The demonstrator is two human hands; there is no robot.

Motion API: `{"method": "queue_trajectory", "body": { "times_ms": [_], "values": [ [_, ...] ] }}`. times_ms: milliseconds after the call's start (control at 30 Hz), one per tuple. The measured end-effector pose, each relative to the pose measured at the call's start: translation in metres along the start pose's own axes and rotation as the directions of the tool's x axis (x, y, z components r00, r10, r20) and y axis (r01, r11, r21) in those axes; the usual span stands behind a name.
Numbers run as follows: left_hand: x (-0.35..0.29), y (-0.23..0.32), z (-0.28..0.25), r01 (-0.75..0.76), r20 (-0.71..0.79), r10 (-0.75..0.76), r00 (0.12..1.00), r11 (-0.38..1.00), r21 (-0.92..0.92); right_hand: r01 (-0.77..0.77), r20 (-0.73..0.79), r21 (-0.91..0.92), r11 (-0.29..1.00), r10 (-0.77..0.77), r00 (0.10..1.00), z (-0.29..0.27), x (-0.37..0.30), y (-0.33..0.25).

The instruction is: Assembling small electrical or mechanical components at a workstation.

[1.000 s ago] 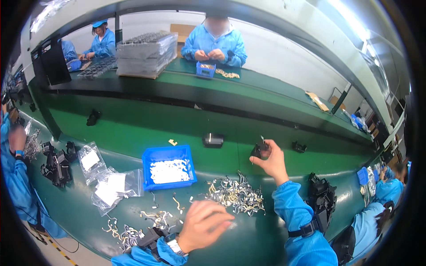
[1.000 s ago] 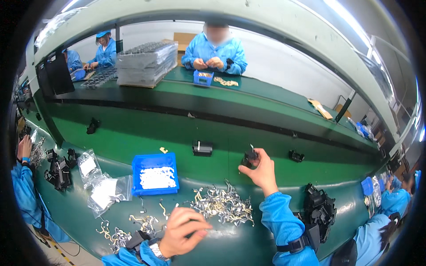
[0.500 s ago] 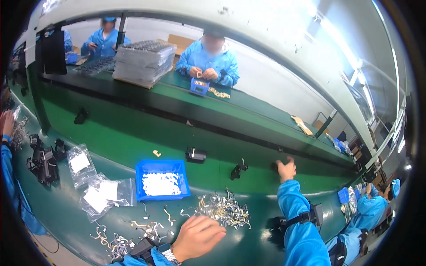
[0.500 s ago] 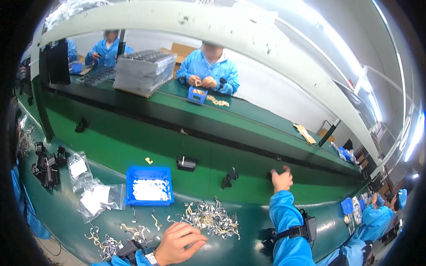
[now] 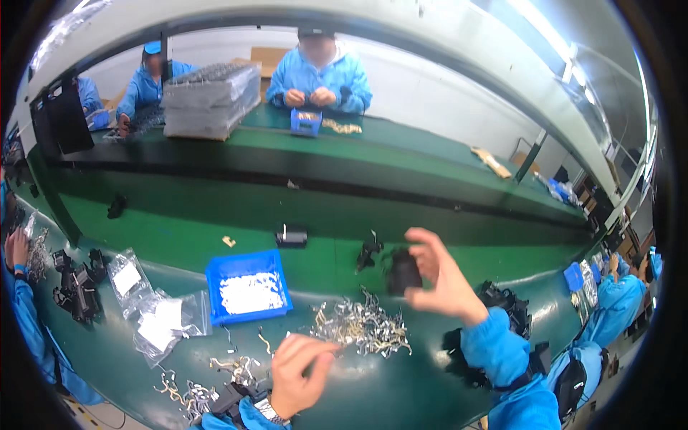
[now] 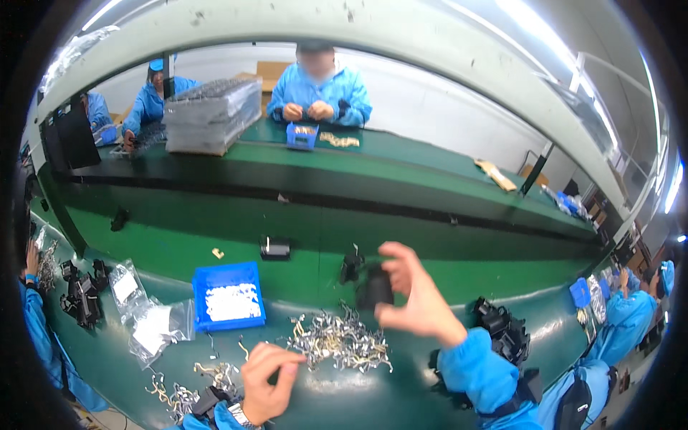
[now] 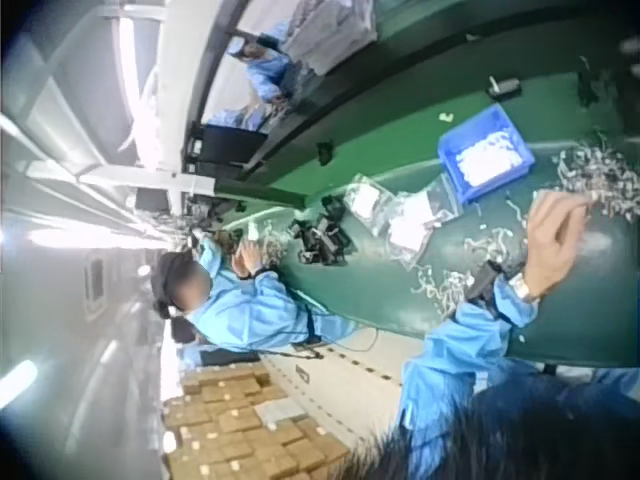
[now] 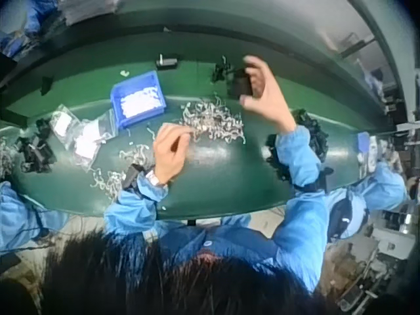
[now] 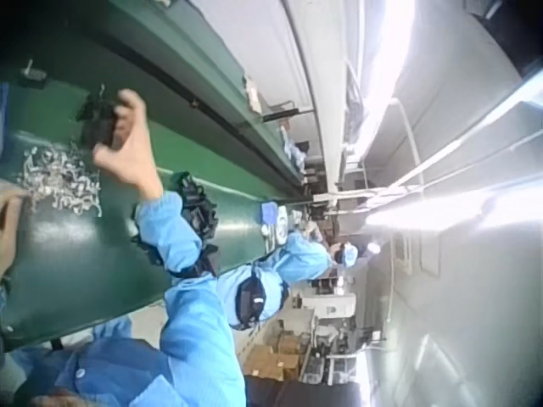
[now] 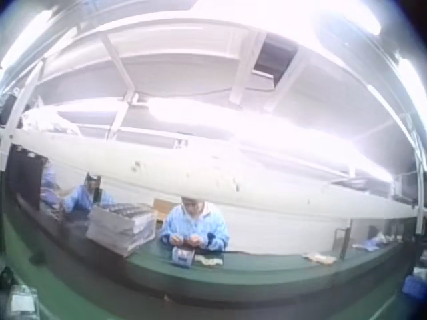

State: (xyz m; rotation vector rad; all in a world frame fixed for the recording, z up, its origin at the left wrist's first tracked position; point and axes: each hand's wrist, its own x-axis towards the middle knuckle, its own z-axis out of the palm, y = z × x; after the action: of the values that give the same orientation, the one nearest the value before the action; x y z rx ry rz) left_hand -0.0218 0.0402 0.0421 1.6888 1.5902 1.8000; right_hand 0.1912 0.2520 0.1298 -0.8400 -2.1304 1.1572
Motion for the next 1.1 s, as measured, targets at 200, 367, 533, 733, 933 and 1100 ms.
{"method": "queue_trajectory", "body": {
  "times_ms": [200,367,533,733,933,1100],
  "values": [
    [0.007,-0.001,0.008,0.123,0.021,-0.124,0.992,0.991,0.055,0.093,0.701,0.146,0.985,-0.169,0.693,0.070,-0.083,-0.001],
    [-0.007,-0.011,0.013,-0.005,0.222,-0.069,0.973,0.949,0.315,0.214,0.719,0.188,0.959,-0.283,0.635,0.080,-0.107,0.031],
    [-0.005,-0.005,0.018,-0.194,0.387,-0.021,0.922,0.840,0.506,0.253,0.711,0.197,0.947,-0.316,0.628,0.079,-0.115,0.037],
    [-0.002,-0.011,0.023,-0.291,0.432,0.028,0.902,0.778,0.557,0.234,0.645,0.283,0.930,-0.365,0.672,0.072,-0.116,0.035],
    [0.001,-0.002,0.017,-0.036,0.290,-0.089,0.953,0.916,0.399,0.286,0.270,0.333,0.899,-0.381,0.884,0.076,-0.115,0.039],
    [-0.008,-0.004,0.013,0.398,0.242,-0.389,0.889,0.917,0.014,0.131,0.178,0.226,0.965,-0.173,0.969,0.083,-0.122,0.042]
  ]
}}
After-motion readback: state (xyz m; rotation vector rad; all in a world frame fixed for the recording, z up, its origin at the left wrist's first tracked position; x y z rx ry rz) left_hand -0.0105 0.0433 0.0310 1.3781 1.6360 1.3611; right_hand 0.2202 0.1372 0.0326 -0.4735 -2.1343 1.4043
